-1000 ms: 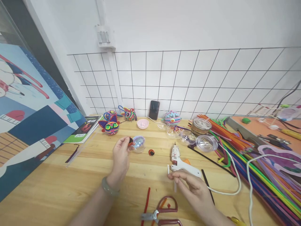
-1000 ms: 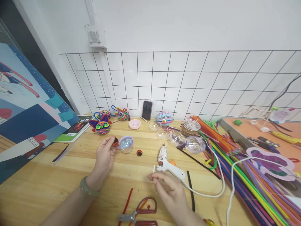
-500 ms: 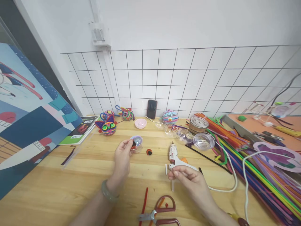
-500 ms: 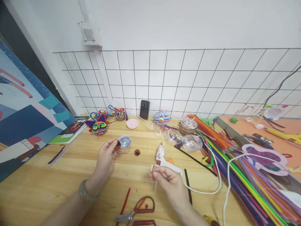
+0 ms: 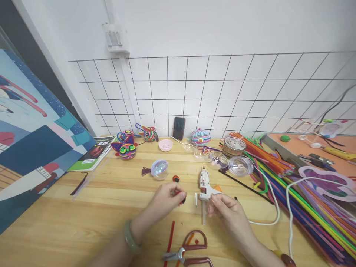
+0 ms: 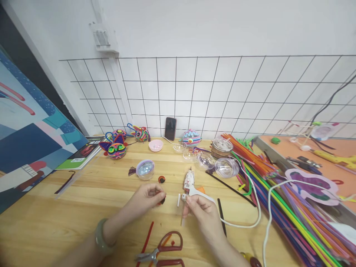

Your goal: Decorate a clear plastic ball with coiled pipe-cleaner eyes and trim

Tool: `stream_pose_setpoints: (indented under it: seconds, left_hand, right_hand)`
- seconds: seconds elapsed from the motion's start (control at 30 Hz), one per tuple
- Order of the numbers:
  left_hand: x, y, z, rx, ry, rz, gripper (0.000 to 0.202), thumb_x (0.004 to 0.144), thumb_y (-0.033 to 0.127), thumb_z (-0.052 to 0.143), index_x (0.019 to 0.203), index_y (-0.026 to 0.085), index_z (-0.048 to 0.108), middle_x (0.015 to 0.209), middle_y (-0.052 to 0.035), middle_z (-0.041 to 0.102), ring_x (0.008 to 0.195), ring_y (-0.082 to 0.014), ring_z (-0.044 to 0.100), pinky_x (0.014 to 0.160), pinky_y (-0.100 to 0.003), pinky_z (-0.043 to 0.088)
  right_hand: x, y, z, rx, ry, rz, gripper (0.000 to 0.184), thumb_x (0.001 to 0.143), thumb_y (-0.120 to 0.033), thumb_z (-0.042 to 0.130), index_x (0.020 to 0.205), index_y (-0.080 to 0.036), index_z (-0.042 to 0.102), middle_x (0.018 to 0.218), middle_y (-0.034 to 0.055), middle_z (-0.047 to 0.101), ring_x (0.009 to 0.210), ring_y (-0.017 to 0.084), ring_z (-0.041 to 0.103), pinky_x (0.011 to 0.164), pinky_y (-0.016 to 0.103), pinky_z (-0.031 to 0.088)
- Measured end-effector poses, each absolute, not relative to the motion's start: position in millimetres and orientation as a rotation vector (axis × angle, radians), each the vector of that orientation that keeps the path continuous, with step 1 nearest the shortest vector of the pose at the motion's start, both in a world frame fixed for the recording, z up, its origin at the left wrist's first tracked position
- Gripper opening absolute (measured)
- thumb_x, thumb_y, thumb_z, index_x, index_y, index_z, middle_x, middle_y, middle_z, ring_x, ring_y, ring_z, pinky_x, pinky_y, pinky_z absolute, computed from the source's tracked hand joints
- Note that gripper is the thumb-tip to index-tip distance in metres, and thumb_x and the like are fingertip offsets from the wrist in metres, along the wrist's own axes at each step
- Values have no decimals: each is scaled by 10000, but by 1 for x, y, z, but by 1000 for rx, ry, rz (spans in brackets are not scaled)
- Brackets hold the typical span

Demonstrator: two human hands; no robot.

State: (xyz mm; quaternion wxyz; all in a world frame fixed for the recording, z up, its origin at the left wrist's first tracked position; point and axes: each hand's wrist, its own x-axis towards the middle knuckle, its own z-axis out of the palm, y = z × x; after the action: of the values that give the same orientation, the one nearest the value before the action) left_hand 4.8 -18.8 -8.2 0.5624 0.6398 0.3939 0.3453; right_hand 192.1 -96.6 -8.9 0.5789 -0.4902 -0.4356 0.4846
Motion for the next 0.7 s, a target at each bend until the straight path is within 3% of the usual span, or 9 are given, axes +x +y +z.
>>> stream_pose_setpoints:
  seconds: [0.17, 0.37, 0.5, 0.7]
  left_hand:
    - [1, -22, -15, 1958, 1100, 626, 151, 745, 252, 554, 659, 187, 660, 578, -19, 644, 534, -153, 560, 502, -234, 370]
    - [2, -26, -5, 2461, 1082, 855, 166, 797, 159, 543, 903, 190, 667, 928, -89, 654, 893, -214, 583, 767, -340, 439]
    - [7, -35, 7, 2575, 806, 983, 168, 866, 208, 496, 917, 189, 655, 876, -74, 670, 863, -194, 573, 768, -339, 447]
    - [8, -40, 12, 2698, 749, 1001, 176, 886, 178, 460, 869, 170, 635, 822, -60, 670, 810, -184, 568, 736, -326, 445]
  right_hand:
    - [187, -97, -5, -1026, -810, 1390, 361, 762, -498, 636, 781, -143, 697, 631, 57, 679, 568, 162, 595, 583, 285, 444]
    - [180, -102, -1, -945, -770, 1539, 383, 770, -418, 646, 1002, -116, 685, 539, 28, 639, 487, 130, 554, 528, 261, 394]
    - [179, -105, -6, -926, -854, 1572, 441, 808, -403, 590, 1129, -103, 636, 469, -7, 590, 412, 117, 525, 471, 247, 359]
    - [178, -106, -14, -892, -913, 1647, 499, 831, -406, 558, 1226, -101, 571, 458, -7, 597, 386, 121, 526, 427, 233, 363]
